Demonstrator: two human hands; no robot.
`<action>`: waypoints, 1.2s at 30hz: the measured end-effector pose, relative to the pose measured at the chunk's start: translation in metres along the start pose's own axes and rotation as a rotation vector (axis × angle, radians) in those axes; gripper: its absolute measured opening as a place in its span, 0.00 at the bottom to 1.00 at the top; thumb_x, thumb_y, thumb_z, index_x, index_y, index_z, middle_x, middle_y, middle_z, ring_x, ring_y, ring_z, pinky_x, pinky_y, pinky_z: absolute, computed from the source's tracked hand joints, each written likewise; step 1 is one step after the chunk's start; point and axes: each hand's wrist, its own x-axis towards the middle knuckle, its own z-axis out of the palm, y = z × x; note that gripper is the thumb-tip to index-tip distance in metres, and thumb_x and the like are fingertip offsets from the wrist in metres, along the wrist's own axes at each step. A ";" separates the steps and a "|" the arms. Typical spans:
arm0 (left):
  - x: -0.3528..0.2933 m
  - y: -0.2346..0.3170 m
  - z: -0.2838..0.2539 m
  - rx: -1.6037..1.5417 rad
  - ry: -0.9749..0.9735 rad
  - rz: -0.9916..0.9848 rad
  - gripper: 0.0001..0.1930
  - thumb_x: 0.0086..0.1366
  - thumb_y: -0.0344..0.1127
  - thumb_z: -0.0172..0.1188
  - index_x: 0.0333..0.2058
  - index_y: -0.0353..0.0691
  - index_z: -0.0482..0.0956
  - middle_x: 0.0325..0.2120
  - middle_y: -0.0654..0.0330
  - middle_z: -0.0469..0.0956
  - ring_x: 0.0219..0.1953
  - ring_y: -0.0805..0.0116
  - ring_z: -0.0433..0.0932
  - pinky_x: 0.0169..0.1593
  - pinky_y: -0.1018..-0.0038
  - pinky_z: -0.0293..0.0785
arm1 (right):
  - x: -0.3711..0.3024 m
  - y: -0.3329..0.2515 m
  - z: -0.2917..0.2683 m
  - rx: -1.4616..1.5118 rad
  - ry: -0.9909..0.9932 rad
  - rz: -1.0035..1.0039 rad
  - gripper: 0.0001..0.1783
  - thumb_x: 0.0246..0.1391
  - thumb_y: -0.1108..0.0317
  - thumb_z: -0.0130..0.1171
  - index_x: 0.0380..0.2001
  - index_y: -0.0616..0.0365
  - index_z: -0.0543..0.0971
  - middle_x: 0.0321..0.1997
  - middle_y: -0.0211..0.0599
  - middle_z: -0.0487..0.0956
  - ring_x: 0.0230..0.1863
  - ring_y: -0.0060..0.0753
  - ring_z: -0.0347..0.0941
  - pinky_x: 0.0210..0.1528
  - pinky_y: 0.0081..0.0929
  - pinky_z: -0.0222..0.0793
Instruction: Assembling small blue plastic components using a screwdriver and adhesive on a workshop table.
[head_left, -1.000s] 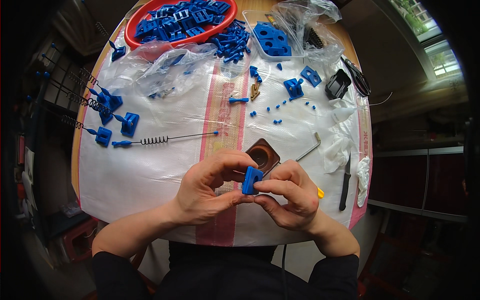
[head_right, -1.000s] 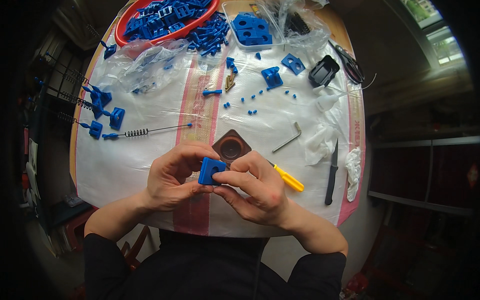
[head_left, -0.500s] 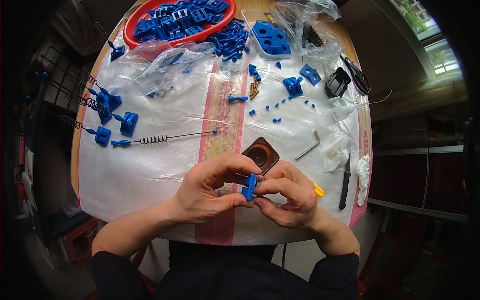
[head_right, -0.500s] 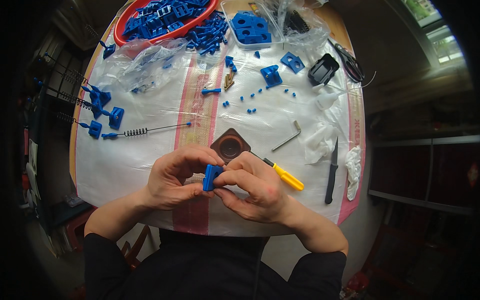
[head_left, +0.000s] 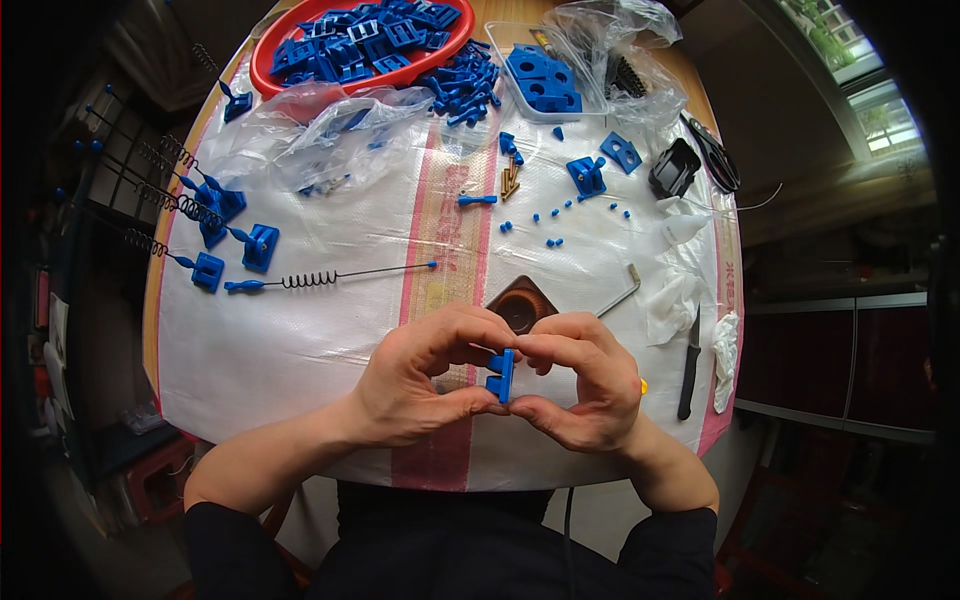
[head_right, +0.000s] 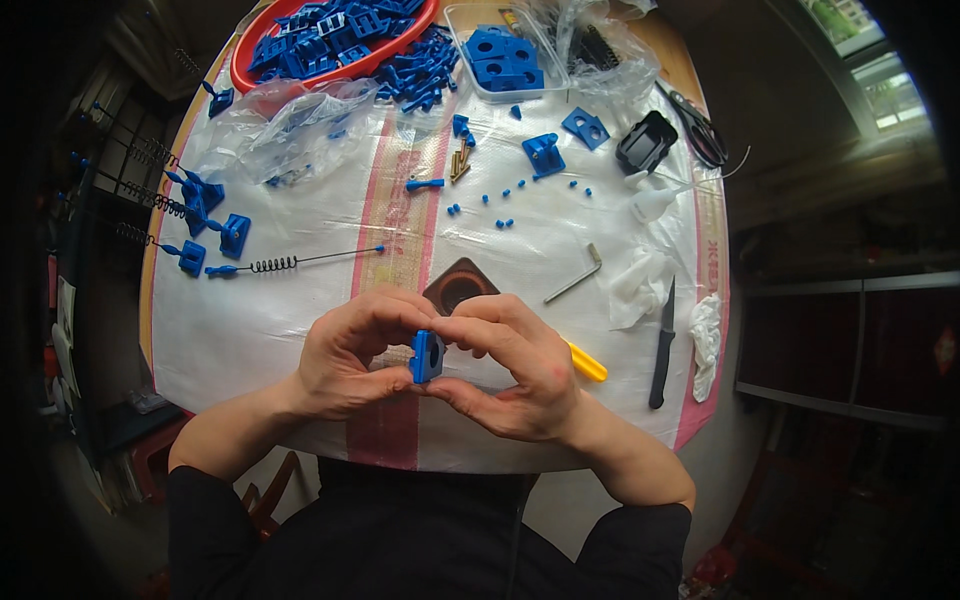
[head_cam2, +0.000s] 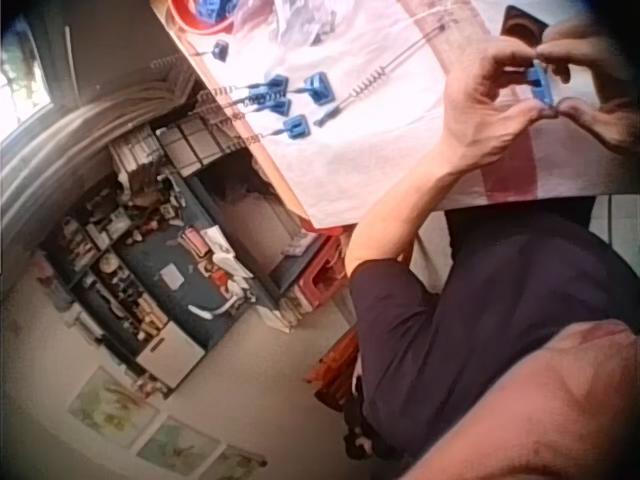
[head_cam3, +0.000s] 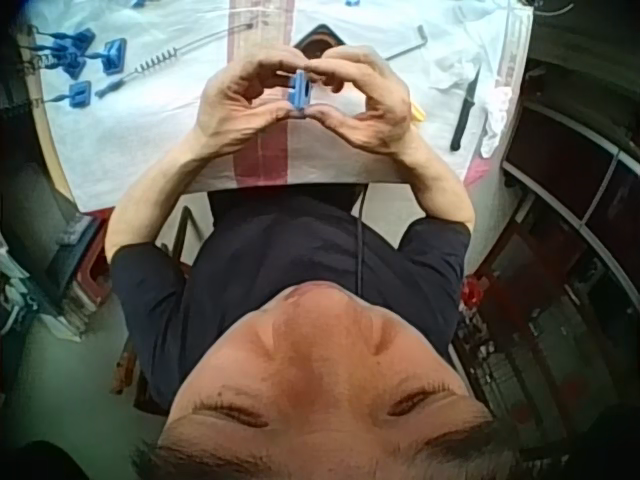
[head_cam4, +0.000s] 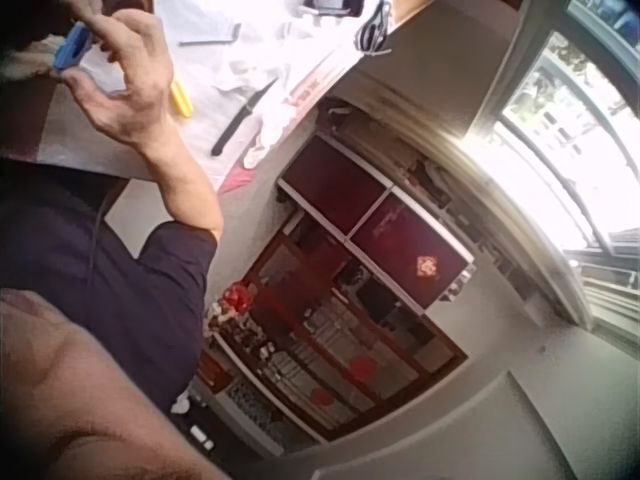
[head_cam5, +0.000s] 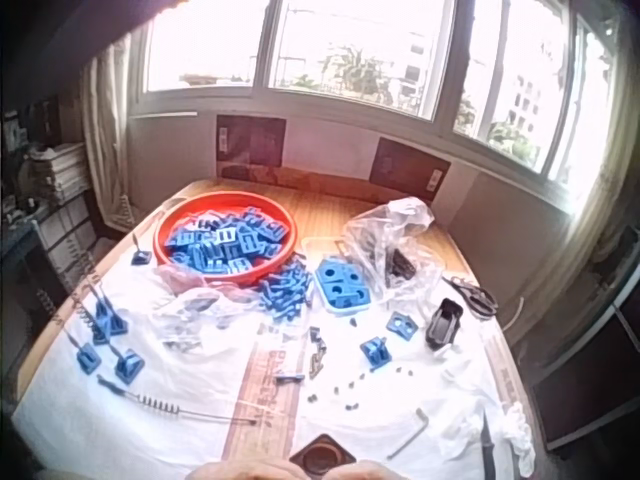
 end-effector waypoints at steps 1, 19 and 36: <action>0.000 0.000 0.000 0.006 -0.017 -0.008 0.24 0.63 0.24 0.70 0.57 0.34 0.74 0.55 0.54 0.72 0.58 0.64 0.76 0.61 0.67 0.77 | -0.001 0.001 0.000 0.004 -0.006 -0.003 0.30 0.43 0.72 0.80 0.53 0.59 0.82 0.47 0.40 0.79 0.36 0.26 0.78 0.35 0.23 0.76; -0.002 -0.002 -0.001 0.112 -0.011 -0.003 0.25 0.61 0.21 0.70 0.57 0.33 0.75 0.53 0.52 0.76 0.55 0.65 0.79 0.58 0.70 0.79 | 0.001 -0.001 0.001 -0.011 0.009 -0.041 0.28 0.42 0.74 0.80 0.50 0.60 0.84 0.44 0.41 0.81 0.39 0.30 0.80 0.38 0.25 0.77; -0.003 0.007 0.006 0.123 0.136 -0.106 0.19 0.72 0.20 0.55 0.60 0.33 0.73 0.50 0.58 0.79 0.48 0.72 0.82 0.52 0.75 0.79 | -0.001 -0.006 0.014 -0.185 0.166 0.008 0.13 0.48 0.77 0.73 0.37 0.60 0.81 0.32 0.38 0.82 0.25 0.30 0.74 0.26 0.25 0.71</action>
